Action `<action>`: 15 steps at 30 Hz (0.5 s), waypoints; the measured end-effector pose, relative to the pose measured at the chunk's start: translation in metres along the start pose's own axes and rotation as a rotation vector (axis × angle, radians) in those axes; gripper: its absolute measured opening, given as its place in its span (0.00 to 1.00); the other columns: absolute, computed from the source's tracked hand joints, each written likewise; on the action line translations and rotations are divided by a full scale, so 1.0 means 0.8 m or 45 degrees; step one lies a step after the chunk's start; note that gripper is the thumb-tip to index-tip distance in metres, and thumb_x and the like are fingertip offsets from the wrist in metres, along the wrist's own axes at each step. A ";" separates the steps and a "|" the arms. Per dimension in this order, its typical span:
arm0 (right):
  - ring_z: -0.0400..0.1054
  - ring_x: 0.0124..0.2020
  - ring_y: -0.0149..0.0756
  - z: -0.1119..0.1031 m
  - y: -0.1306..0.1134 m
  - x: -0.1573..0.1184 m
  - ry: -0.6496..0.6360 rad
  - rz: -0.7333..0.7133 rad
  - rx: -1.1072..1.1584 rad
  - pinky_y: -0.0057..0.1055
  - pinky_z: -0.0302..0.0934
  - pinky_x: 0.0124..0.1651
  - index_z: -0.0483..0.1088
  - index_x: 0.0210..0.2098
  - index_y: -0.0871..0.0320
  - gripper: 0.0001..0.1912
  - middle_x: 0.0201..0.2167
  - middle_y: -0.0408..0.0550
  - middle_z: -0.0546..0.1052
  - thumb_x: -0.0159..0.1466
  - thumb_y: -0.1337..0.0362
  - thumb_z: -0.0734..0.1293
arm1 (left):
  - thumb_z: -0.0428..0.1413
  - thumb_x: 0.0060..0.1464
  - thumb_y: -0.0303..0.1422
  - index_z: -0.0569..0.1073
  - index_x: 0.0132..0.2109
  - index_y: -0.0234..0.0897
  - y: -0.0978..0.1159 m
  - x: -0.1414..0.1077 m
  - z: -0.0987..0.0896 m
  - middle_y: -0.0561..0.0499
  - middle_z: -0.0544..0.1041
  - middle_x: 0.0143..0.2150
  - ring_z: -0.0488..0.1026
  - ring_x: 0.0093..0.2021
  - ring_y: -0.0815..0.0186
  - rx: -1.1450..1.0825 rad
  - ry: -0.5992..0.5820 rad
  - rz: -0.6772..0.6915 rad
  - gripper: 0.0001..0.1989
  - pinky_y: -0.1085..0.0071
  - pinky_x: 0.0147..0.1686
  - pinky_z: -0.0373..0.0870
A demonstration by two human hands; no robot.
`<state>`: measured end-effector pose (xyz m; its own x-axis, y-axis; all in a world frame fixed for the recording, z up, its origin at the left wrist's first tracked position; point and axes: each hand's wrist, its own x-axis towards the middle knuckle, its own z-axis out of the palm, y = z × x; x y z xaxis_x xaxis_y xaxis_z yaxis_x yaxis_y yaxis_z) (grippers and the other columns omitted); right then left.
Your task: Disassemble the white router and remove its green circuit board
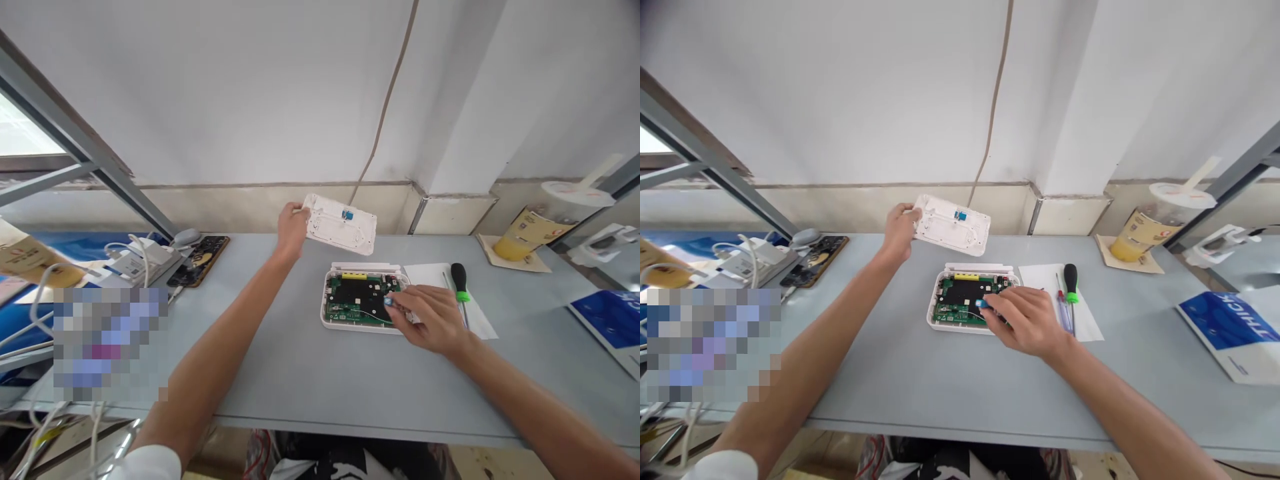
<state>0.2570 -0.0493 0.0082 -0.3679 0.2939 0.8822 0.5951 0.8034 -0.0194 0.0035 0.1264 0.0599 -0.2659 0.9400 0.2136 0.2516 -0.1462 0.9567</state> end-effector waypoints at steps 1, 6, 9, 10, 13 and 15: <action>0.73 0.24 0.32 0.002 0.000 0.002 -0.058 -0.011 -0.022 0.30 0.66 0.28 0.72 0.45 0.56 0.09 0.26 0.43 0.80 0.66 0.71 0.72 | 0.53 0.54 0.28 0.73 0.47 0.35 -0.012 0.001 0.006 0.50 0.78 0.32 0.74 0.28 0.64 -0.004 -0.036 -0.073 0.13 0.72 0.27 0.68; 0.69 0.21 0.29 0.011 0.013 0.000 -0.146 0.224 -0.106 0.29 0.61 0.26 0.74 0.41 0.57 0.01 0.25 0.41 0.79 0.70 0.68 0.70 | 0.52 0.49 0.25 0.70 0.60 0.36 -0.056 -0.007 0.026 0.49 0.80 0.33 0.77 0.29 0.61 0.095 -0.227 -0.218 0.29 0.70 0.28 0.73; 0.70 0.23 0.30 0.014 0.023 -0.004 -0.188 0.389 -0.103 0.30 0.60 0.27 0.77 0.43 0.59 0.05 0.26 0.43 0.79 0.72 0.67 0.67 | 0.52 0.48 0.22 0.74 0.59 0.38 -0.064 -0.014 0.030 0.48 0.82 0.39 0.79 0.36 0.60 0.212 -0.327 -0.142 0.29 0.68 0.35 0.76; 0.70 0.23 0.30 0.015 0.026 -0.005 -0.208 0.438 -0.078 0.30 0.61 0.28 0.78 0.44 0.59 0.07 0.27 0.44 0.79 0.72 0.67 0.66 | 0.52 0.47 0.22 0.76 0.56 0.38 -0.065 -0.016 0.030 0.48 0.83 0.40 0.80 0.38 0.60 0.266 -0.360 -0.101 0.28 0.67 0.38 0.76; 0.69 0.25 0.30 0.018 0.030 -0.008 -0.267 0.548 0.026 0.31 0.62 0.30 0.80 0.45 0.58 0.10 0.31 0.45 0.81 0.74 0.66 0.65 | 0.53 0.45 0.19 0.81 0.49 0.38 -0.064 -0.020 0.030 0.49 0.81 0.36 0.78 0.41 0.58 0.452 -0.435 0.028 0.24 0.64 0.48 0.75; 0.68 0.24 0.30 0.019 0.031 -0.007 -0.302 0.632 0.113 0.32 0.62 0.31 0.81 0.46 0.56 0.11 0.32 0.45 0.81 0.73 0.65 0.65 | 0.53 0.45 0.19 0.82 0.47 0.37 -0.065 -0.021 0.031 0.49 0.80 0.34 0.77 0.43 0.56 0.561 -0.461 0.099 0.23 0.61 0.52 0.73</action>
<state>0.2630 -0.0234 -0.0044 -0.2154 0.7482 0.6275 0.6794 0.5764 -0.4541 0.0175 0.1261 0.0016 0.0852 0.9885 0.1246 0.6424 -0.1501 0.7515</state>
